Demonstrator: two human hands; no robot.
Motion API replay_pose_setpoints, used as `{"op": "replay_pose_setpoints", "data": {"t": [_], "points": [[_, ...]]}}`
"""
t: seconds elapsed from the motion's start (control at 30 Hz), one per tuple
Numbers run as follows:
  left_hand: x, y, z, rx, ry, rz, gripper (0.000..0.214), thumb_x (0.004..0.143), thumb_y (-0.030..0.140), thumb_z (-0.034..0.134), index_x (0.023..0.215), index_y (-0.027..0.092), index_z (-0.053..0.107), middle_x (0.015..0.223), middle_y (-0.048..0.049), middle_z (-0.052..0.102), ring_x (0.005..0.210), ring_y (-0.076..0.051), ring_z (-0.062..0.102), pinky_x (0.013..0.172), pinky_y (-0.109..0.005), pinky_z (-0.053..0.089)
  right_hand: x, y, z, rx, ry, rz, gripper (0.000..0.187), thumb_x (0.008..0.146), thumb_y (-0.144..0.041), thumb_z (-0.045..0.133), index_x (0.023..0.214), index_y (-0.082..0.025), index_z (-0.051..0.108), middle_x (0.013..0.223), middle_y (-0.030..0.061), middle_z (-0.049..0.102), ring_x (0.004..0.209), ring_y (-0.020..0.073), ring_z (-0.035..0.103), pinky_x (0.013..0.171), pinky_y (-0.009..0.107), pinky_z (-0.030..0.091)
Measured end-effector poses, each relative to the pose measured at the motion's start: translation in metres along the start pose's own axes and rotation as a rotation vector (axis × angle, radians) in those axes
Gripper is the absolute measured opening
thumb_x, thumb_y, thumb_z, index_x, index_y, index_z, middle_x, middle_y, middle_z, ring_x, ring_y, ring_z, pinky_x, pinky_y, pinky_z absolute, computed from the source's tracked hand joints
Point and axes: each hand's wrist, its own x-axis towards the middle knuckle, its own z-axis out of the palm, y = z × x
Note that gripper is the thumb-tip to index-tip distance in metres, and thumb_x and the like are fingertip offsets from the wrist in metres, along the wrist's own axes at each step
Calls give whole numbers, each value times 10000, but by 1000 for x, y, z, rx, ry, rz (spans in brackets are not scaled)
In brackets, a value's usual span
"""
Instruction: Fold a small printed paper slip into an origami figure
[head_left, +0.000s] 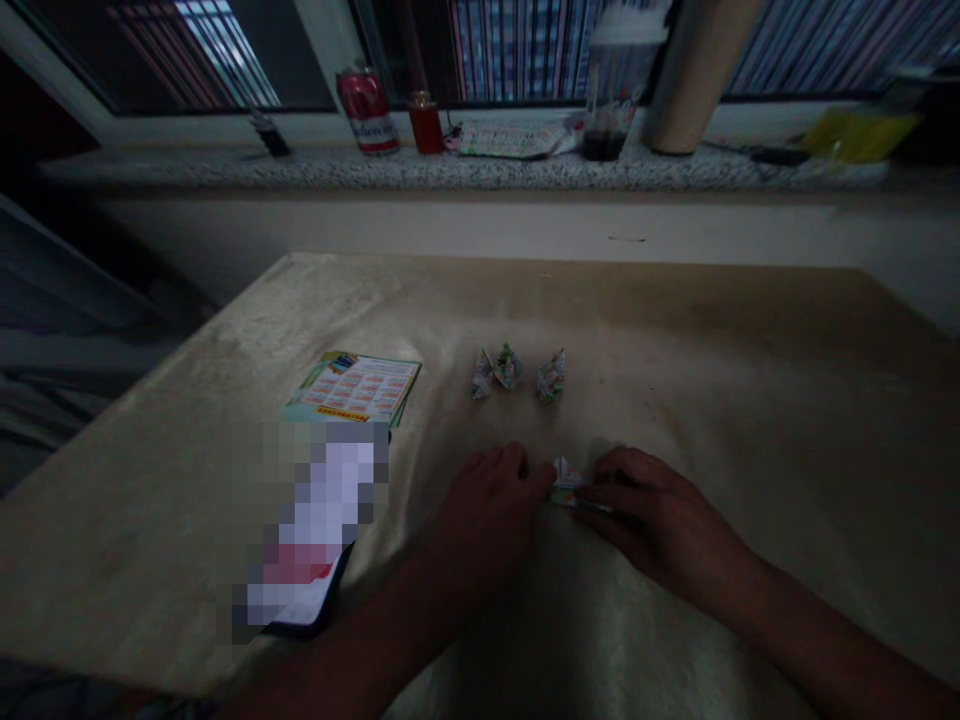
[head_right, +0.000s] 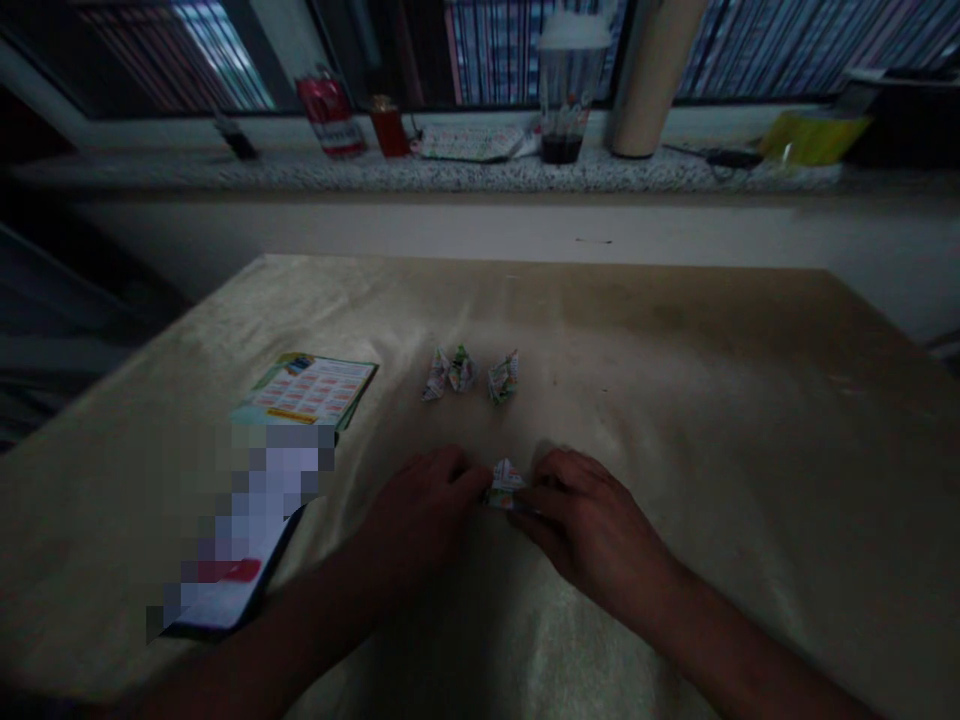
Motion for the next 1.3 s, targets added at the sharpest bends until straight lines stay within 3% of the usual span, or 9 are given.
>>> {"op": "replay_pose_setpoints", "data": {"t": [0.2, 0.43, 0.6, 0.83, 1.03, 1.3], "points": [[-1, -6, 1, -131, 98, 98, 132, 946, 248, 623, 1034, 163, 672, 1057, -89, 638, 973, -262, 597, 887, -440, 513, 4, 5, 2, -150, 51, -123, 257, 1027, -208, 505, 989, -176, 757, 965, 110, 708, 827, 234, 658, 731, 380, 563], [4, -12, 5, -128, 127, 180, 100, 974, 225, 621, 985, 170, 703, 958, -63, 678, 867, -224, 623, 798, -375, 525, 5, 6, -2, -111, 14, -107, 182, 997, -303, 602, 1046, -199, 744, 1002, 93, 724, 888, 234, 676, 795, 379, 574], [2, -14, 2, -149, 194, 171, 135, 1005, 204, 567, 1019, 174, 698, 963, -57, 683, 869, -209, 630, 788, -353, 516, 5, 7, -6, -156, 62, -178, 178, 1014, -232, 566, 1079, -179, 723, 969, 92, 735, 854, 232, 668, 763, 391, 554], [-2, -15, 0, -426, 345, 255, 122, 984, 263, 620, 1008, 173, 699, 919, -40, 688, 864, -173, 634, 810, -307, 500, 5, 0, -13, -69, 177, -255, 134, 975, -116, 579, 1079, -156, 653, 846, 66, 705, 734, 194, 594, 682, 354, 484], [-2, -12, -4, -595, 302, 346, 163, 984, 226, 608, 907, 142, 725, 789, -35, 705, 750, -148, 623, 704, -264, 484, 3, -3, -12, 76, 182, -344, 262, 929, -69, 639, 1169, -172, 619, 750, 29, 657, 663, 178, 548, 623, 332, 425], [-6, -15, -8, -485, 192, 356, 339, 1040, 331, 512, 838, 194, 748, 650, 2, 679, 625, -128, 612, 660, -255, 457, 3, -3, -14, 236, 117, -308, 195, 966, -95, 602, 1132, -188, 643, 730, 8, 683, 633, 159, 575, 641, 321, 435]]}}
